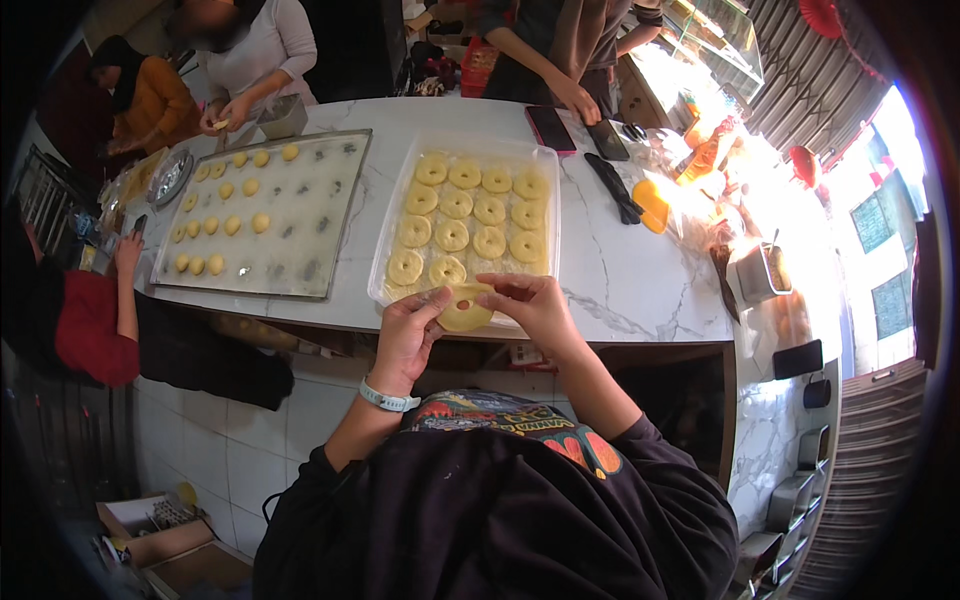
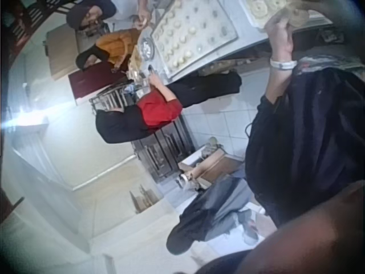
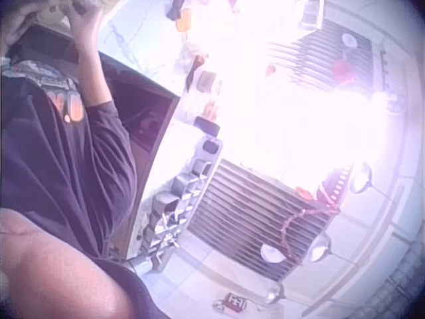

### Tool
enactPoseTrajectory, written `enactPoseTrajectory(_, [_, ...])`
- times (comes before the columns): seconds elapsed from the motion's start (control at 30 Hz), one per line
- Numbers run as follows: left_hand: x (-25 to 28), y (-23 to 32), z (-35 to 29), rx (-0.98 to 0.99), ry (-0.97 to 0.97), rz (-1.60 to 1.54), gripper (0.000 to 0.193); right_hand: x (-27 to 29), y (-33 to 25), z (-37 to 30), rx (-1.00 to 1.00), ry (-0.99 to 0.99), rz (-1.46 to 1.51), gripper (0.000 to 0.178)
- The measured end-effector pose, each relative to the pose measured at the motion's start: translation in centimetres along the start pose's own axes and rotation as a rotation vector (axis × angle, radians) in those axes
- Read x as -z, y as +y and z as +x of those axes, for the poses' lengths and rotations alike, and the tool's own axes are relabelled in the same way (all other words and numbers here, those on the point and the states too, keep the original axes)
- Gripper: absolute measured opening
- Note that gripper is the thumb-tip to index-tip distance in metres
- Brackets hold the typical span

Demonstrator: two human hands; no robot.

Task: The person shapes dough into rings and places them into a container, while other workers shape dough into balls on a tray at the same bakery counter.

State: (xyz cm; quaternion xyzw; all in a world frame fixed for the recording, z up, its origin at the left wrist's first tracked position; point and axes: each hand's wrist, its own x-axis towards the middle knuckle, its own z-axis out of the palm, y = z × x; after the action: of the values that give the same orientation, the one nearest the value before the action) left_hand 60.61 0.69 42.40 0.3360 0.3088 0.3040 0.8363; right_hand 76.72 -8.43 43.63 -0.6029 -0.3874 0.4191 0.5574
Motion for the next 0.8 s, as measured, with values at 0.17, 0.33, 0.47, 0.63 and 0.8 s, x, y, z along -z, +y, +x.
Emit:
enactPoseTrajectory(0.17, [0.7,-0.1,0.4,0.053,-0.056,0.030,0.022,-0.9,-0.2,-0.2,0.023,-0.075,0.030,0.031])
enactPoseTrajectory(0.33, [0.5,0.1,0.4,0.090,-0.043,0.076,0.021,-0.3,0.1,0.4,-0.018,-0.067,0.015,0.032])
enactPoseTrajectory(0.47, [0.7,-0.3,0.5,0.109,-0.054,0.134,0.020,-0.8,0.0,0.5,-0.044,-0.128,0.098,0.036])
enactPoseTrajectory(0.63, [0.4,-0.8,0.5,-0.057,-0.075,0.252,0.020,0.9,2.5,2.7,-0.153,-0.288,0.162,0.041])
enactPoseTrajectory(0.8, [1.4,0.8,0.1,-0.210,0.053,0.225,0.021,4.6,3.9,6.4,-0.216,-0.070,-0.026,0.034])
